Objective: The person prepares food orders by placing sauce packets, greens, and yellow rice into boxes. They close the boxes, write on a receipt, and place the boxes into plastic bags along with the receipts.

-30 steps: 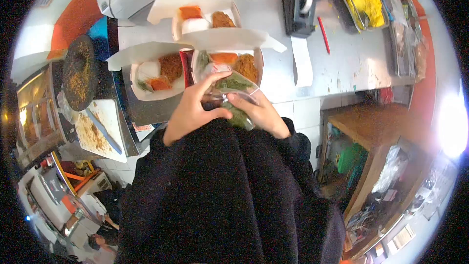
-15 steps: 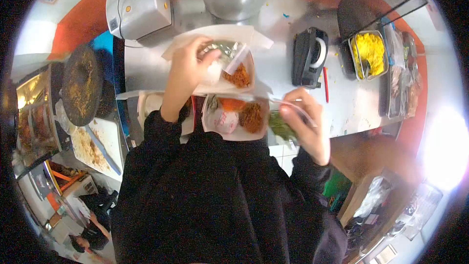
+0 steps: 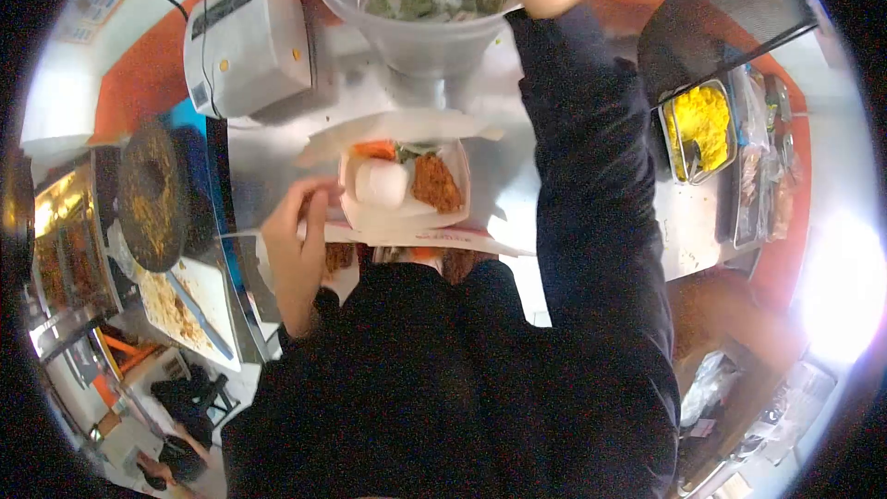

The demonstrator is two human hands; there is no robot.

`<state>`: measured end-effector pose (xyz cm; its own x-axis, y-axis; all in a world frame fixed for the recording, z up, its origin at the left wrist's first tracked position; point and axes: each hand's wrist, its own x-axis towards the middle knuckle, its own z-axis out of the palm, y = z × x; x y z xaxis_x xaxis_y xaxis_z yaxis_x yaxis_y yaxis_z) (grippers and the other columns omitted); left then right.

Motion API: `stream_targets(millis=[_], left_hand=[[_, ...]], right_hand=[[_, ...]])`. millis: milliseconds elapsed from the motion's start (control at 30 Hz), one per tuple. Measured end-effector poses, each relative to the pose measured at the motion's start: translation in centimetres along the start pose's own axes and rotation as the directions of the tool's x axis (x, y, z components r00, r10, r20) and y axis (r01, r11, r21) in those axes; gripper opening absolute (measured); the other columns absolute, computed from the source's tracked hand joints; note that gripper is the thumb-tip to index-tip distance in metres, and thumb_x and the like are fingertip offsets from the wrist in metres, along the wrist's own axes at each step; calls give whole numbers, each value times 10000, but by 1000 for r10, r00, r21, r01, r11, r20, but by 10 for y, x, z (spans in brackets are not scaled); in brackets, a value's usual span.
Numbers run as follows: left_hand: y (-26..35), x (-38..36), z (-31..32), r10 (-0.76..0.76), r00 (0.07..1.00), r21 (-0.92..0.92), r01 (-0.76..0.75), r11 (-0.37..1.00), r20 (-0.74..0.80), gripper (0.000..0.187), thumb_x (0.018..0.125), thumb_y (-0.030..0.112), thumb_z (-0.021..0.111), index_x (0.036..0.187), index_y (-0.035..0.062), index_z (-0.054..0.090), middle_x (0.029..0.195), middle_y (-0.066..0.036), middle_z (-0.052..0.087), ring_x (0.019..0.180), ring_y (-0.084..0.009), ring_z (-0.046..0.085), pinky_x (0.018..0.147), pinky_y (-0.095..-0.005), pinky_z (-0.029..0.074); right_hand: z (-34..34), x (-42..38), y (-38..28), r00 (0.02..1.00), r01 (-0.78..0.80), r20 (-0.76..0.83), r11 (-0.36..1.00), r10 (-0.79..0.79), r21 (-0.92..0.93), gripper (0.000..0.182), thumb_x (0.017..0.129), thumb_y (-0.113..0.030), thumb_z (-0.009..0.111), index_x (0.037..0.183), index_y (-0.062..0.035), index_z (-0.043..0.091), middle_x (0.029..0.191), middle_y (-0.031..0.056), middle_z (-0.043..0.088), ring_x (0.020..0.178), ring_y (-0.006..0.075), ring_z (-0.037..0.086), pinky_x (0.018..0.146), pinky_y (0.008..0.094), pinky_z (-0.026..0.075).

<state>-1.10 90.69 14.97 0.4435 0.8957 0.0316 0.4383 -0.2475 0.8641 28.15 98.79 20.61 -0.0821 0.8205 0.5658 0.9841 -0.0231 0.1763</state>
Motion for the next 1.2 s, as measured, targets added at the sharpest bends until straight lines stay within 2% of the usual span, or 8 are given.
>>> stream_targets(millis=[67, 133, 267, 600, 733, 900, 1033, 1200], left_hand=[[-1, -14, -16, 12, 999, -13, -13, 1000, -48, 141, 851, 80, 485, 903, 10, 597, 792, -115, 624, 721, -195, 603, 661, -284, 448], [-8, -28, -34, 33, 997, -31, -35, 999, -68, 131, 838, 67, 501, 891, 11, 607, 789, -111, 624, 724, -196, 600, 675, -285, 447], [-17, -55, -53, 200, 951, 1, -206, 979, -236, 82, 747, -20, 581, 816, -14, 626, 903, -124, 603, 852, -221, 570, 723, -301, 441], [80, -113, 37, 394, 918, -322, -383, 866, -31, 217, 702, 201, 693, 689, 45, 544, 1004, -132, 551, 771, -187, 498, 669, -293, 423], [120, -122, 113, 372, 926, -241, -346, 907, 67, 129, 740, 105, 628, 693, 24, 540, 925, -101, 594, 795, -185, 537, 691, -283, 421], [160, -113, 193, 398, 893, -368, -304, 879, 211, 96, 743, 55, 610, 702, 4, 539, 897, -111, 599, 777, -198, 558, 692, -274, 425], [185, -78, 260, 321, 879, -589, -58, 806, 352, 87, 827, 62, 552, 803, -21, 563, 793, -44, 591, 705, -74, 532, 610, -204, 420], [151, -30, 427, 288, 830, -396, -89, 914, 477, 150, 808, 121, 569, 784, -24, 536, 691, -106, 583, 618, -154, 557, 565, -283, 440]], right_hand=[[-26, -5, -13, 983, -178, 57, 862, 172, 475, 414, 713, -232, 642, 1091, -80, 568, 1168, 172, 490, 1073, 353, 451, 871, 406, 399], [-42, -42, -9, 952, 48, -299, 941, 59, 336, 180, 765, -141, 602, 878, -1, 595, 777, 126, 593, 717, 237, 555, 673, 295, 434], [-112, -184, -29, 795, -598, 215, 675, 567, 432, 161, 746, -65, 588, 903, -39, 614, 789, 132, 613, 676, 284, 588, 614, 328, 460], [-168, -459, 85, 226, -959, 81, 207, 971, 196, 191, 777, -170, 570, 853, -14, 649, 754, 108, 650, 694, 192, 628, 642, 280, 475], [-79, -475, 207, 493, -859, -57, 476, 868, -189, 292, 768, -326, 581, 792, -51, 675, 774, 142, 628, 736, 294, 582, 648, 374, 441], [-5, -485, 268, 460, -736, -91, 322, 883, -595, 346, 675, -375, 649, 772, -42, 659, 859, 169, 588, 789, 329, 568, 671, 419, 447], [-20, -490, 296, 392, -855, 286, 461, 874, -237, 252, 670, -247, 643, 761, -12, 639, 766, 200, 608, 740, 340, 597, 641, 441, 474], [-40, -495, 325, 571, -764, 135, 584, 810, -274, 143, 762, -80, 491, 764, 6, 606, 724, 185, 607, 640, 330, 605, 557, 400, 493]])
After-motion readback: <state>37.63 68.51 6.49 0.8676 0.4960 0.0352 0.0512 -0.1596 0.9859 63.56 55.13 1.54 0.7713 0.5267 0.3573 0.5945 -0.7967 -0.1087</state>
